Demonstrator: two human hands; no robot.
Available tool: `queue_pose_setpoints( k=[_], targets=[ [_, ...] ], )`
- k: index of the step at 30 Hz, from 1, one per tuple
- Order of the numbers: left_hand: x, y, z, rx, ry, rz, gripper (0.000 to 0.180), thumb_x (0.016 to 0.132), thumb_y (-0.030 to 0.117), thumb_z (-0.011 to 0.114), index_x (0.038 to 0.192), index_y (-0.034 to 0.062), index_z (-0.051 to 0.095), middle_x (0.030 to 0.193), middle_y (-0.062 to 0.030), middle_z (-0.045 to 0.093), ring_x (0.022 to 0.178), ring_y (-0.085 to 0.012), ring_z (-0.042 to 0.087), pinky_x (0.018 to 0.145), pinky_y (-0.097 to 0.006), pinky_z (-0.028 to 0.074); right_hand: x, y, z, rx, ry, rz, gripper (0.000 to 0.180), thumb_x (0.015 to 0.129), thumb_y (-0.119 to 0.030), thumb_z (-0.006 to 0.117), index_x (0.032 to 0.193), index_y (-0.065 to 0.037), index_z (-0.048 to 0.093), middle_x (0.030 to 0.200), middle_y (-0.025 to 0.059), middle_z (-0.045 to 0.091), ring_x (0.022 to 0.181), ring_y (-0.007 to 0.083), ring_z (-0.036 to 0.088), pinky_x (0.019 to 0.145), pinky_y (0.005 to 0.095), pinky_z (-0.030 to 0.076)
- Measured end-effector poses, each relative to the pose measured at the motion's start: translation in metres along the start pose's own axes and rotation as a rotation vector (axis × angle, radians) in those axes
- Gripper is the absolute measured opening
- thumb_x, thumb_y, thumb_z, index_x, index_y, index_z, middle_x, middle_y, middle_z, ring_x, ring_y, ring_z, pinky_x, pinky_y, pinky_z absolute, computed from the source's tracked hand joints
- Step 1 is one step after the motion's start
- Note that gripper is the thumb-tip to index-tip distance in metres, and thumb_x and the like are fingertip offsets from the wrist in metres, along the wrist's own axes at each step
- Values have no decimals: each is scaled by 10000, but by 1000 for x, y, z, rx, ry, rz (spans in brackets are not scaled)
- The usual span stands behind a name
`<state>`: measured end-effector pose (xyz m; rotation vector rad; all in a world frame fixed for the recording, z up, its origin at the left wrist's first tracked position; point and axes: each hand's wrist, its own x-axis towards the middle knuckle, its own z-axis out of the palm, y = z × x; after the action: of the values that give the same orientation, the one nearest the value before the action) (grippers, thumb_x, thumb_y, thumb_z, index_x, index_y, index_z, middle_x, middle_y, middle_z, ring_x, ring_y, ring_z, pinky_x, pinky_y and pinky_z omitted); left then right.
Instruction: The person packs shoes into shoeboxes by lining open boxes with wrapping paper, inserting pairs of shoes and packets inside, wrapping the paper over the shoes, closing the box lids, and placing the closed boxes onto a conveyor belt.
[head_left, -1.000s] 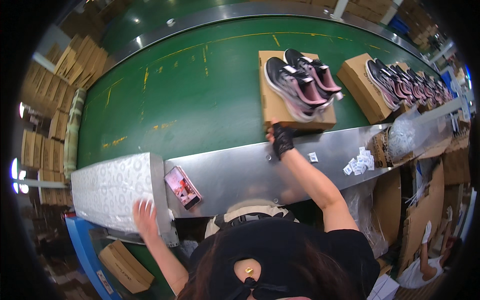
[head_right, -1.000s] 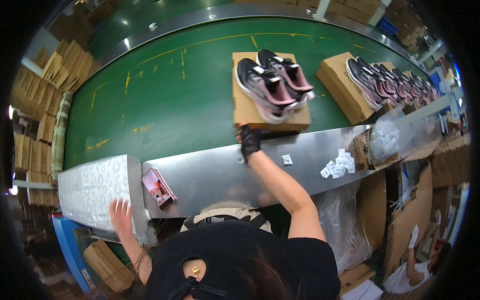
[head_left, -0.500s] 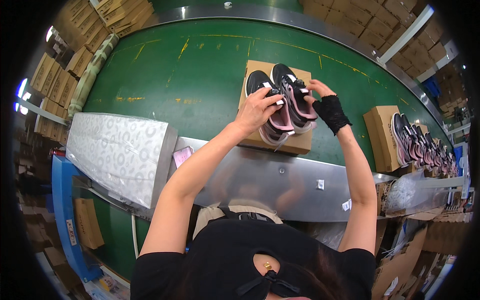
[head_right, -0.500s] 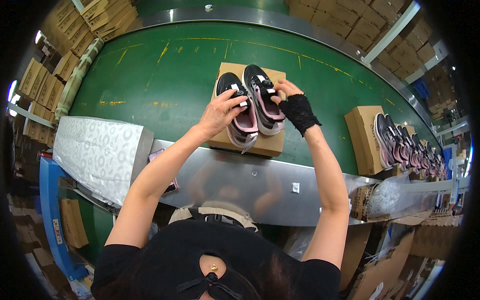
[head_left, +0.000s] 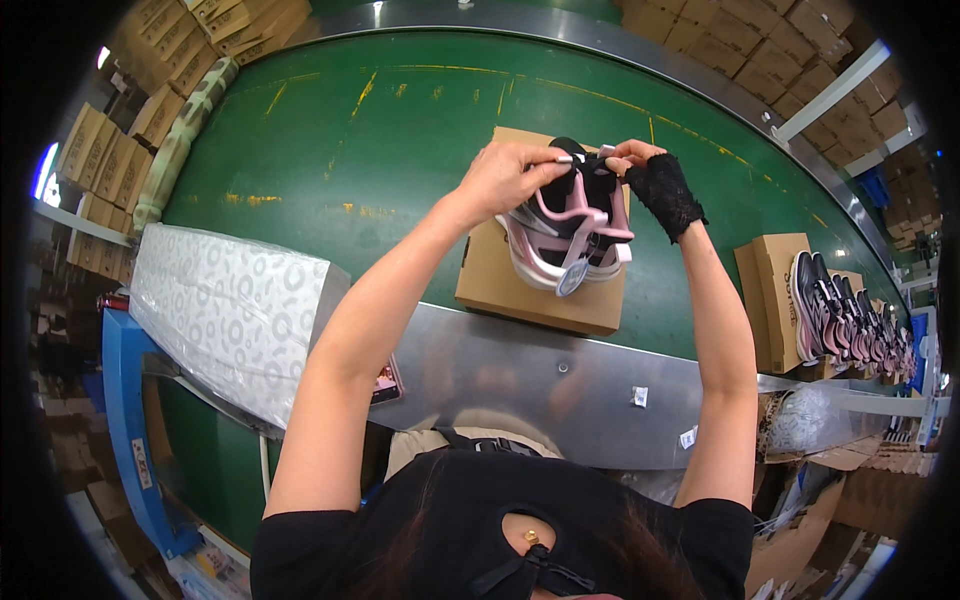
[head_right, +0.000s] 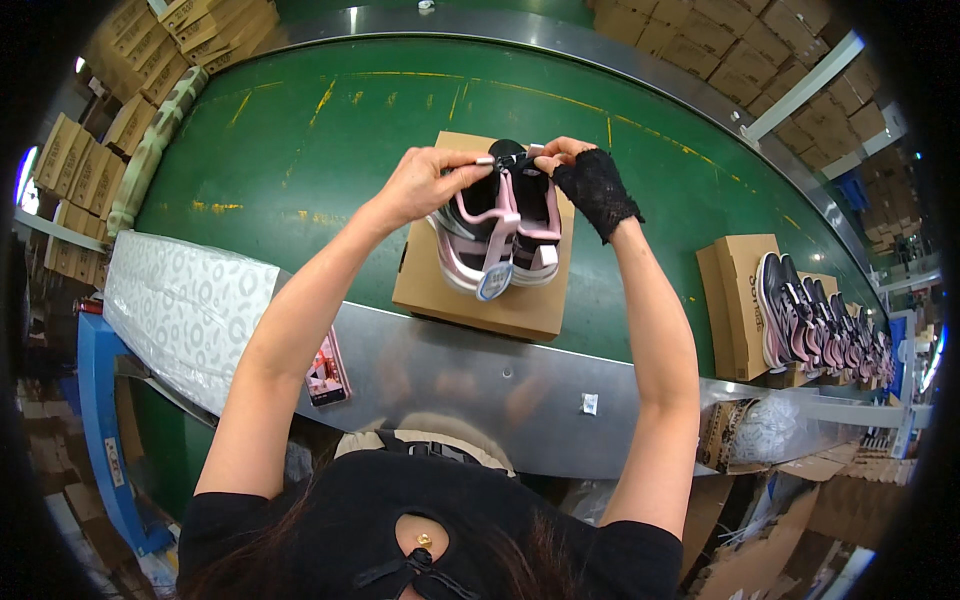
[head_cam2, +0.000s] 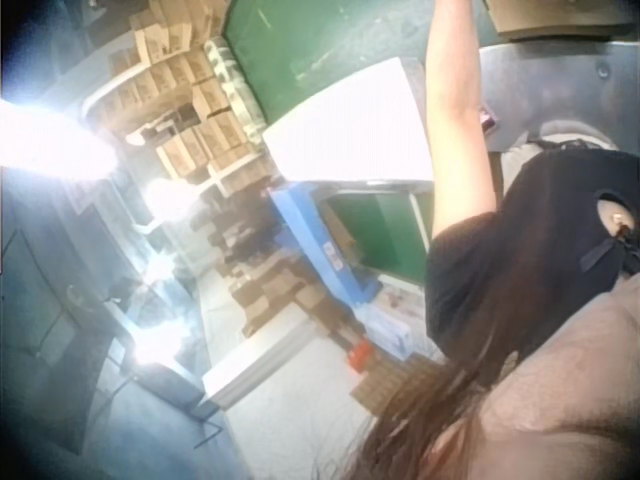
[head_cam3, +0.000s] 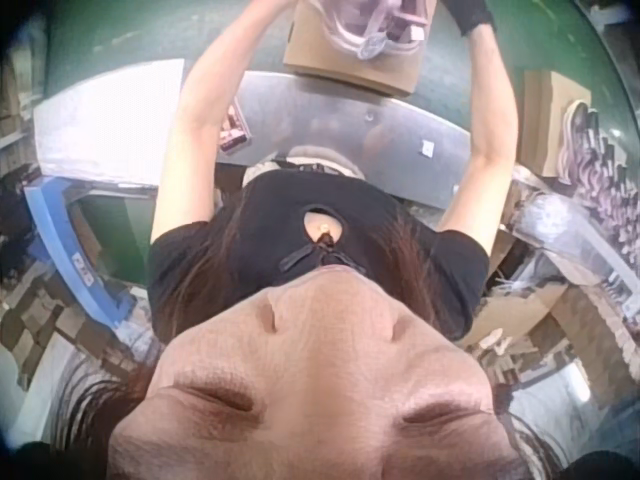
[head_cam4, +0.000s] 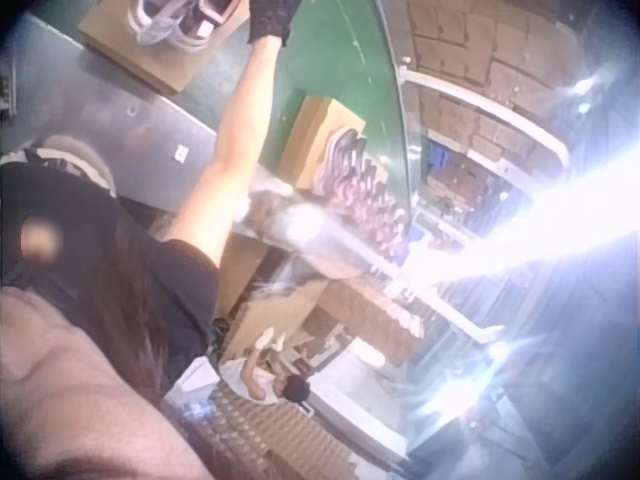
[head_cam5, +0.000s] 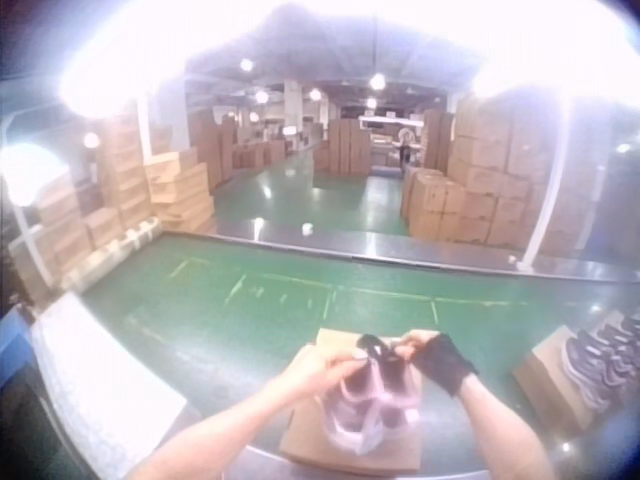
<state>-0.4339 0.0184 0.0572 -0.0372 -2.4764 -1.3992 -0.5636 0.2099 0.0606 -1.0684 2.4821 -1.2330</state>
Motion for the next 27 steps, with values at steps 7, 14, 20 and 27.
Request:
queue_pose_setpoints(
  k=[7,14,20,27],
  targets=[
    [-101,-54,-4,-108,268,-219,605,823,296,532,1293,19,271,1291,-173,331,1106,-322,438,880,-363,404,-77,-57,30,-311,37,-44,566,643,-232,695,1134,-94,451,752,127,554,675,243,558,625,315,456],
    [-145,-129,50,190,170,-381,629,809,389,508,1174,-99,353,1058,-288,502,991,-326,516,860,-361,389,-75,-52,51,-263,-398,-2,771,619,-251,674,1272,-73,304,1106,244,488,1038,364,465,912,366,342],
    [-125,-120,18,-2,59,-512,522,786,437,529,925,-64,575,779,-155,612,726,-207,584,653,-314,458,-128,-48,56,-311,-183,-127,624,623,-60,625,1194,-195,414,940,154,567,863,333,551,716,377,449],
    [-68,-78,-53,-191,85,-712,444,752,421,562,749,-21,606,679,-96,596,527,-150,548,441,-285,426,-238,-87,70,-407,-223,-626,376,663,-65,594,1018,-188,591,937,104,587,797,268,590,894,398,384]
  ],
)
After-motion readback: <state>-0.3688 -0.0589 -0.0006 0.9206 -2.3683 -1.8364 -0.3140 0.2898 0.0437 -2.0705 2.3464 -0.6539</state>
